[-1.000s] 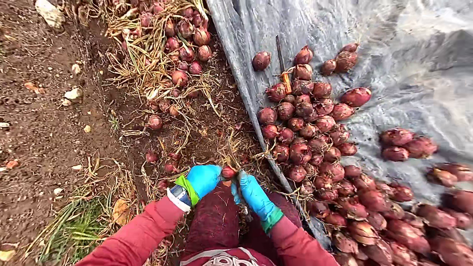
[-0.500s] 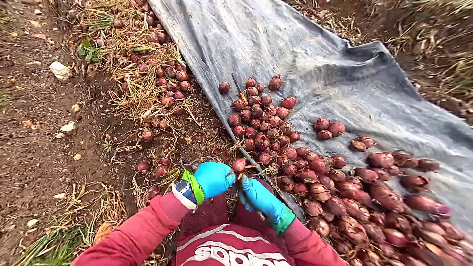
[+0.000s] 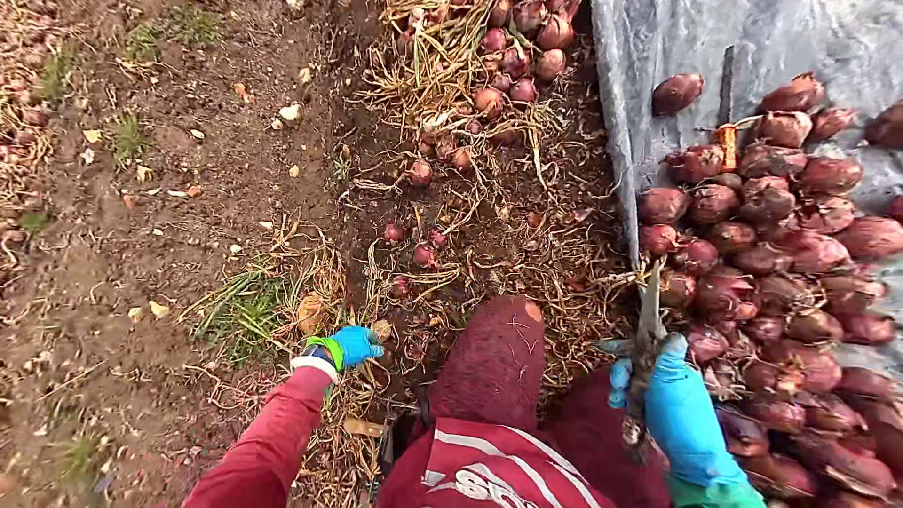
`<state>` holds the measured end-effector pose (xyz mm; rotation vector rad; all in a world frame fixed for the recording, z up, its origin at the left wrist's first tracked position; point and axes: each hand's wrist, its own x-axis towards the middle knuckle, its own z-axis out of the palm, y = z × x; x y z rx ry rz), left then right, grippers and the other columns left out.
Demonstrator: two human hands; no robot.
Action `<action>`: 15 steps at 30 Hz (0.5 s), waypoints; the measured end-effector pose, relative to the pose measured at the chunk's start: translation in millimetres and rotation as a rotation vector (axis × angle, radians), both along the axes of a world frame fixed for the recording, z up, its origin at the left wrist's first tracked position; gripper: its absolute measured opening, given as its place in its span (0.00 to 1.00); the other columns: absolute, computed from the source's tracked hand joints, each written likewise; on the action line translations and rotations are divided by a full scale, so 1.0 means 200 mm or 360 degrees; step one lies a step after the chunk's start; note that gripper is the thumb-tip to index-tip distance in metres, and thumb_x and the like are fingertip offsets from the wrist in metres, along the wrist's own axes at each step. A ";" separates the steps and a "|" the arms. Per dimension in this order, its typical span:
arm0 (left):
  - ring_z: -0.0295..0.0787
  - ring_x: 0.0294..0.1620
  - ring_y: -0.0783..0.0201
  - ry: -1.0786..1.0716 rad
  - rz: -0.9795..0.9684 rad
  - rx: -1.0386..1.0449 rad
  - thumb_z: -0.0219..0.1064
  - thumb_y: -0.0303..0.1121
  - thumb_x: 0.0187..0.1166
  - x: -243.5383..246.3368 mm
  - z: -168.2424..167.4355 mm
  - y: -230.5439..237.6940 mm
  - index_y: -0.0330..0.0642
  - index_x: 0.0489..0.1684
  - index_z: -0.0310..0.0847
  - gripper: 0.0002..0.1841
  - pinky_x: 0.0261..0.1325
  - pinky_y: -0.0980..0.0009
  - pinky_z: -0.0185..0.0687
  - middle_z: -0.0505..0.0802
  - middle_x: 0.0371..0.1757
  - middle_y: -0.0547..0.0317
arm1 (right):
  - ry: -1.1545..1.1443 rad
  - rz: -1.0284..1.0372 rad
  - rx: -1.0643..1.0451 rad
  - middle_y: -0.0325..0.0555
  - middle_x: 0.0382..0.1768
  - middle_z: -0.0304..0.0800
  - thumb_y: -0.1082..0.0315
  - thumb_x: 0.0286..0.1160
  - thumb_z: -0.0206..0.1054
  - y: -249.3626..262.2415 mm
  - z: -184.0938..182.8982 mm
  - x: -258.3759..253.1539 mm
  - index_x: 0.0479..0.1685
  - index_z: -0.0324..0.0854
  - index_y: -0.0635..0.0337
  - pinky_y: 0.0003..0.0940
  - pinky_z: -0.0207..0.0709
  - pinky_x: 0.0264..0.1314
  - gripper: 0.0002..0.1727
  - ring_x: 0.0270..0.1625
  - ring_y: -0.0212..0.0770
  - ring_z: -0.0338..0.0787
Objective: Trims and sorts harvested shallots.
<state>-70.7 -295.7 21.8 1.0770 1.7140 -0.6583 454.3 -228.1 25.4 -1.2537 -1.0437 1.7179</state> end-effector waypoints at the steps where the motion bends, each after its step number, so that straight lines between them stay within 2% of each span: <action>1: 0.92 0.62 0.48 0.0027 0.0389 0.0247 0.74 0.49 0.80 -0.01 -0.10 0.06 0.47 0.63 0.90 0.21 0.71 0.40 0.83 0.95 0.60 0.48 | -0.0378 -0.0069 -0.0296 0.45 0.16 0.82 0.28 0.85 0.22 0.01 0.03 -0.11 0.47 0.84 0.57 0.44 0.80 0.15 0.49 0.13 0.44 0.81; 2: 0.91 0.66 0.50 0.0154 0.0646 0.0457 0.77 0.48 0.75 0.00 -0.21 0.13 0.55 0.66 0.89 0.22 0.73 0.39 0.82 0.95 0.63 0.53 | -0.0553 -0.0076 -0.0489 0.46 0.16 0.82 0.29 0.85 0.19 0.03 0.05 -0.19 0.45 0.85 0.56 0.44 0.82 0.16 0.50 0.14 0.45 0.82; 3: 0.88 0.71 0.49 0.0253 0.0837 0.0596 0.79 0.47 0.71 0.02 -0.32 0.21 0.57 0.73 0.85 0.27 0.76 0.36 0.78 0.92 0.69 0.54 | -0.0607 -0.0061 -0.0607 0.46 0.16 0.82 0.30 0.86 0.19 0.03 0.05 -0.25 0.45 0.85 0.58 0.44 0.83 0.17 0.50 0.14 0.45 0.83; 4: 0.84 0.76 0.47 0.0283 0.1049 0.0691 0.82 0.45 0.68 0.04 -0.45 0.28 0.55 0.79 0.80 0.34 0.79 0.36 0.75 0.89 0.74 0.51 | -0.0589 -0.0025 -0.0660 0.46 0.16 0.83 0.31 0.87 0.20 0.05 0.05 -0.28 0.46 0.84 0.59 0.42 0.84 0.17 0.49 0.14 0.44 0.83; 5: 0.83 0.77 0.45 0.0304 0.1264 0.0744 0.84 0.46 0.66 0.08 -0.58 0.34 0.50 0.81 0.77 0.39 0.80 0.36 0.74 0.88 0.74 0.47 | -0.0556 0.0015 -0.0686 0.46 0.17 0.84 0.31 0.87 0.22 0.06 0.04 -0.30 0.48 0.85 0.60 0.41 0.84 0.18 0.49 0.15 0.44 0.84; 7: 0.87 0.71 0.40 0.0382 0.1608 0.0746 0.87 0.51 0.60 0.18 -0.84 0.41 0.42 0.80 0.76 0.45 0.74 0.36 0.80 0.89 0.69 0.38 | -0.0555 0.0090 -0.0736 0.47 0.17 0.85 0.29 0.86 0.27 0.10 0.03 -0.32 0.49 0.87 0.60 0.40 0.84 0.19 0.48 0.16 0.43 0.85; 9: 0.89 0.66 0.39 0.0448 0.1869 0.0773 0.88 0.53 0.58 0.27 -0.95 0.50 0.39 0.78 0.76 0.46 0.70 0.36 0.84 0.91 0.64 0.36 | -0.0630 0.0118 -0.0771 0.47 0.18 0.86 0.31 0.87 0.30 0.16 0.02 -0.33 0.45 0.87 0.61 0.39 0.84 0.21 0.47 0.17 0.43 0.86; 10: 0.88 0.67 0.40 0.0466 0.1903 0.0795 0.88 0.52 0.58 0.29 -0.92 0.55 0.39 0.77 0.77 0.45 0.70 0.36 0.82 0.91 0.64 0.38 | -0.0658 0.0127 -0.0783 0.47 0.18 0.86 0.33 0.89 0.28 0.18 0.00 -0.34 0.45 0.87 0.62 0.40 0.86 0.23 0.46 0.18 0.44 0.87; 12: 0.86 0.70 0.41 0.0467 0.1684 0.0865 0.89 0.51 0.54 0.32 -0.75 0.65 0.40 0.75 0.79 0.45 0.73 0.35 0.80 0.91 0.65 0.39 | -0.0661 0.0152 -0.0816 0.50 0.20 0.88 0.35 0.90 0.26 0.23 -0.04 -0.34 0.44 0.88 0.63 0.44 0.88 0.27 0.48 0.21 0.47 0.89; 15: 0.82 0.72 0.39 0.0301 0.1227 0.1020 0.93 0.46 0.47 0.40 -0.29 0.84 0.41 0.78 0.75 0.50 0.71 0.37 0.81 0.84 0.72 0.35 | -0.0584 0.0277 -0.0926 0.52 0.21 0.89 0.34 0.89 0.22 0.37 -0.10 -0.46 0.34 0.84 0.65 0.46 0.90 0.30 0.49 0.24 0.49 0.92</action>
